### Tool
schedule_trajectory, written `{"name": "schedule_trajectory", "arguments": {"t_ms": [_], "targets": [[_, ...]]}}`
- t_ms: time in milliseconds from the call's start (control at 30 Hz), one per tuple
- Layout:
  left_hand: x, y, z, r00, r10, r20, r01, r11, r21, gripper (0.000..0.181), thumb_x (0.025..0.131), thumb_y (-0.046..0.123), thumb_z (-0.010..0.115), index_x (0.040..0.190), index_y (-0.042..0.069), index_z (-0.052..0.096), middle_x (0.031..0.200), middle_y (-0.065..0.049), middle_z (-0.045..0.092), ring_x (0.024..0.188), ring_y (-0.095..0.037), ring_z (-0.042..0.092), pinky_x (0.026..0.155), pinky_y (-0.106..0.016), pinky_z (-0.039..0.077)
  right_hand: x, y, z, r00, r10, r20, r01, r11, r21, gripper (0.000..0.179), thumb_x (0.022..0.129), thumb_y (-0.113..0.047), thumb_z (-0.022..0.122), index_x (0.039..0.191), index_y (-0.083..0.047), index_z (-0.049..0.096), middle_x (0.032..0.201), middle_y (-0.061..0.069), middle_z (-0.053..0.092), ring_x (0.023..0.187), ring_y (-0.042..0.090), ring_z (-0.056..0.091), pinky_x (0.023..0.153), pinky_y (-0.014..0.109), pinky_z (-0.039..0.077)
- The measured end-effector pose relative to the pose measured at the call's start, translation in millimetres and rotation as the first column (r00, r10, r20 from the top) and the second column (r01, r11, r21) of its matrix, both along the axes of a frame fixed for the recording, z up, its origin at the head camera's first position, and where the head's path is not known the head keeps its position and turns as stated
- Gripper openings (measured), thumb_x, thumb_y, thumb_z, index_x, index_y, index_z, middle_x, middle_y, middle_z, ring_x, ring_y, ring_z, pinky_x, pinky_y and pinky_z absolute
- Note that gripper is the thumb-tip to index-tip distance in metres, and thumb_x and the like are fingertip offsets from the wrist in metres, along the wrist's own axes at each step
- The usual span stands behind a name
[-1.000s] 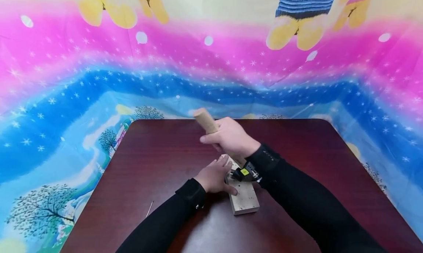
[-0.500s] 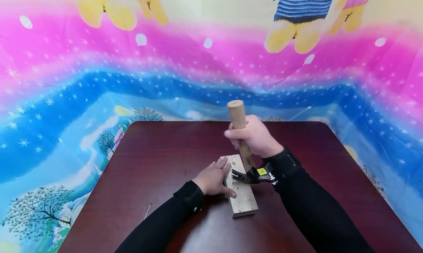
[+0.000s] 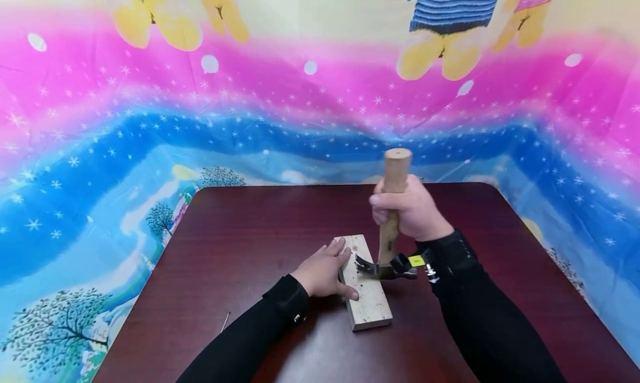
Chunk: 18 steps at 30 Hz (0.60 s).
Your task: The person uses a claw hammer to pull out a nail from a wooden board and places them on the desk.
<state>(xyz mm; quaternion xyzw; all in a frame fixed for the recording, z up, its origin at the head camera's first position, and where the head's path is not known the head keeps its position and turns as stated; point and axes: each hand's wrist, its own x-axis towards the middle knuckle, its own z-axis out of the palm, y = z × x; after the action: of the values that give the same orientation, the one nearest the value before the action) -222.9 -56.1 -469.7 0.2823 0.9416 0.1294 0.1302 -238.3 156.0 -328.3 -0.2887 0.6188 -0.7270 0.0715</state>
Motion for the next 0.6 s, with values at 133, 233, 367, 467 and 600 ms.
{"name": "schedule_trajectory", "arguments": {"t_ms": [133, 233, 367, 467, 600], "targets": [[0.0, 1.0, 1.2, 1.0, 0.012, 0.001, -0.012, 1.0, -0.007, 0.11, 0.086, 0.066, 0.084, 0.169, 0.008, 0.04, 0.183, -0.014, 0.022, 0.172, -0.028, 0.02, 0.141, -0.041, 0.023, 0.9, 3, -1.0, 0.999, 0.03, -0.013, -0.031, 0.999, -0.027, 0.028, 0.096, 0.006, 0.062, 0.077, -0.013, 0.071, 0.06, -0.004, 0.058, 0.052, 0.014, 0.052, 0.054, 0.035, 0.05], [0.1, 2.2, -1.4, 1.0, 0.019, 0.005, -0.019, 1.0, -0.011, 0.111, 0.085, 0.065, 0.085, 0.169, 0.008, 0.04, 0.183, -0.014, 0.022, 0.172, -0.028, 0.021, 0.141, -0.04, 0.024, 1.3, -1, -0.6, 0.999, 0.041, -0.015, -0.04, 0.999, 0.028, 0.026, 0.096, 0.002, 0.067, 0.076, -0.013, 0.072, 0.06, -0.004, 0.058, 0.053, 0.015, 0.052, 0.056, 0.035, 0.052], [-0.1, 2.5, -5.6, 1.0, 0.014, 0.017, -0.014, 1.0, -0.004, 0.111, 0.085, 0.066, 0.086, 0.169, 0.008, 0.04, 0.183, -0.013, 0.022, 0.172, -0.027, 0.021, 0.141, -0.041, 0.024, 3.1, 2, -2.3, 0.999, 0.037, -0.02, -0.037, 0.999, 0.014, 0.027, 0.097, 0.002, 0.066, 0.075, -0.014, 0.07, 0.059, -0.002, 0.054, 0.052, 0.018, 0.048, 0.054, 0.037, 0.049], [-1.5, 1.2, -6.3, 1.0, 0.015, 0.008, -0.015, 1.0, -0.011, 0.112, 0.085, 0.066, 0.086, 0.169, 0.009, 0.039, 0.183, -0.013, 0.021, 0.172, -0.027, 0.021, 0.141, -0.041, 0.024, 2.2, 7, -3.6, 0.998, 0.054, -0.03, -0.055, 0.998, -0.028, 0.026, 0.098, 0.002, 0.066, 0.077, -0.013, 0.071, 0.06, -0.001, 0.054, 0.053, 0.019, 0.047, 0.055, 0.039, 0.047], [-2.7, -1.3, -6.0, 1.0, 0.012, 0.015, -0.012, 1.0, -0.009, 0.111, 0.086, 0.065, 0.085, 0.169, 0.009, 0.038, 0.184, -0.013, 0.02, 0.172, -0.026, 0.02, 0.141, -0.041, 0.024, -0.3, 17, -8.0, 0.998, 0.059, -0.027, -0.062, 0.99, -0.127, 0.029, 0.098, 0.005, 0.06, 0.079, -0.012, 0.072, 0.061, -0.001, 0.058, 0.053, 0.021, 0.042, 0.053, 0.04, 0.043]]}}
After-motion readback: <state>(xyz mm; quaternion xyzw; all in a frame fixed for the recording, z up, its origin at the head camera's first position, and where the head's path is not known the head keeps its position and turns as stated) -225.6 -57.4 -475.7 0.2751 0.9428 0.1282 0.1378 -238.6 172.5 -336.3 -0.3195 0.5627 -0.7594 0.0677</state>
